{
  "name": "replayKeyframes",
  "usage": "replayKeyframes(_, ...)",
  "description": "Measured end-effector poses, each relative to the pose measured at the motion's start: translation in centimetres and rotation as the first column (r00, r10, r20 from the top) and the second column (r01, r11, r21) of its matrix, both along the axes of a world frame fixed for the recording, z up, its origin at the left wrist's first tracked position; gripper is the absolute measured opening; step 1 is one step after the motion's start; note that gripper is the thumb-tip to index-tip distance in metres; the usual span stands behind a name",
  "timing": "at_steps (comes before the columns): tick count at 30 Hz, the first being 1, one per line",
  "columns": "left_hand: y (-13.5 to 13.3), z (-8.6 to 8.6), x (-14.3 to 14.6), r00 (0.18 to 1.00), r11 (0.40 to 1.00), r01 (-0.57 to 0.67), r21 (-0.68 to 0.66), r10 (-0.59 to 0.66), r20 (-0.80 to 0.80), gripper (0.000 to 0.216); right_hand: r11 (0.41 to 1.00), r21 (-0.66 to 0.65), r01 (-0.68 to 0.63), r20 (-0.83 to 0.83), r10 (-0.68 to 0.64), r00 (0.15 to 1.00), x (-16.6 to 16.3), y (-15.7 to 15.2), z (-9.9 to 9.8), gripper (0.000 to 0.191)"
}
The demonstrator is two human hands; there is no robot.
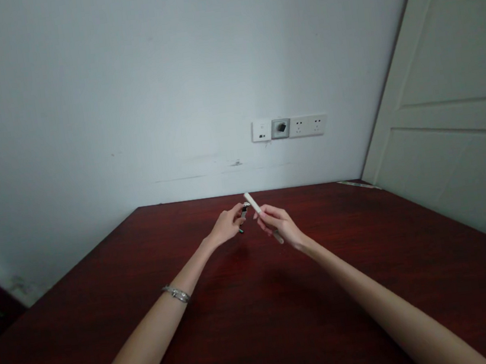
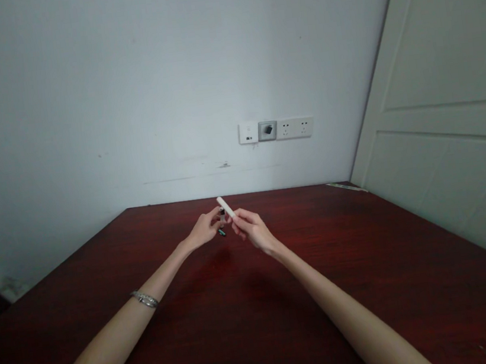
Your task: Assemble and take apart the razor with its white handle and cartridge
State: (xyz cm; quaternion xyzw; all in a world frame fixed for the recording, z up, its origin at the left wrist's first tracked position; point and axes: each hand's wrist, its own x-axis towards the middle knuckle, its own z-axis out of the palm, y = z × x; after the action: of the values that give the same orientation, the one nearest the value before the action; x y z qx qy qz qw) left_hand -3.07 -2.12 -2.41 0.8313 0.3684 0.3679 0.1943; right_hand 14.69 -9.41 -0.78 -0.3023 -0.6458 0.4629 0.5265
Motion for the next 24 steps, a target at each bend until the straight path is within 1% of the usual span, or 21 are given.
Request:
replayKeyframes(1,-0.1,0.1,-0.1,0.999,0.999,-0.017,0.032,0.018,-0.029,0.025,0.999,0.02,0.032,0.034,-0.032,0.999,0.9,0.3,0.5,0.031)
replayKeyframes(2,-0.2,0.2,-0.2,0.998,0.997,-0.031,0.065,0.035,-0.059,0.023,0.995,0.05,0.09,0.077,-0.093,0.993,1.8,0.6,1.0,0.035)
replayKeyframes(4,-0.3,0.3,-0.4,0.992,0.99,-0.042,0.132,0.057,-0.115,0.022,0.97,0.137,0.199,0.197,-0.223,0.955,3.5,1.2,1.5,0.045)
replayKeyframes(6,-0.3,0.3,-0.5,0.986,0.98,-0.033,0.197,0.064,-0.152,0.023,0.936,0.21,0.283,0.309,-0.339,0.889,4.5,1.7,1.4,0.05)
replayKeyframes(9,-0.1,0.0,-0.5,0.98,0.959,-0.019,0.283,0.074,-0.184,0.027,0.887,0.28,0.368,0.435,-0.459,0.775,4.7,1.8,0.7,0.053)
replayKeyframes(11,0.0,-0.3,-0.5,0.973,0.946,-0.016,0.325,0.089,-0.212,0.029,0.856,0.347,0.382,0.483,-0.513,0.71,4.0,1.4,0.5,0.053)
replayKeyframes(13,0.1,-0.4,-0.5,0.967,0.937,-0.006,0.348,0.094,-0.238,0.031,0.828,0.426,0.365,0.509,-0.553,0.659,3.4,0.8,0.5,0.051)
replayKeyframes(15,0.1,-0.4,-0.6,0.966,0.933,0.011,0.359,0.083,-0.246,0.032,0.802,0.487,0.345,0.526,-0.585,0.617,3.0,0.4,0.8,0.048)
replayKeyframes(17,0.1,-0.3,-0.6,0.968,0.932,0.029,0.361,0.064,-0.241,0.032,0.788,0.518,0.334,0.539,-0.603,0.588,3.1,0.3,1.0,0.046)
replayKeyframes(20,0.1,0.0,-0.7,0.974,0.937,0.035,0.349,0.046,-0.222,0.032,0.783,0.531,0.323,0.538,-0.606,0.586,3.8,0.6,1.2,0.046)
replayKeyframes(24,0.2,0.1,-0.8,0.966,0.934,0.016,0.358,0.078,-0.247,0.033,0.772,0.546,0.326,0.505,-0.613,0.607,4.0,0.7,1.1,0.046)
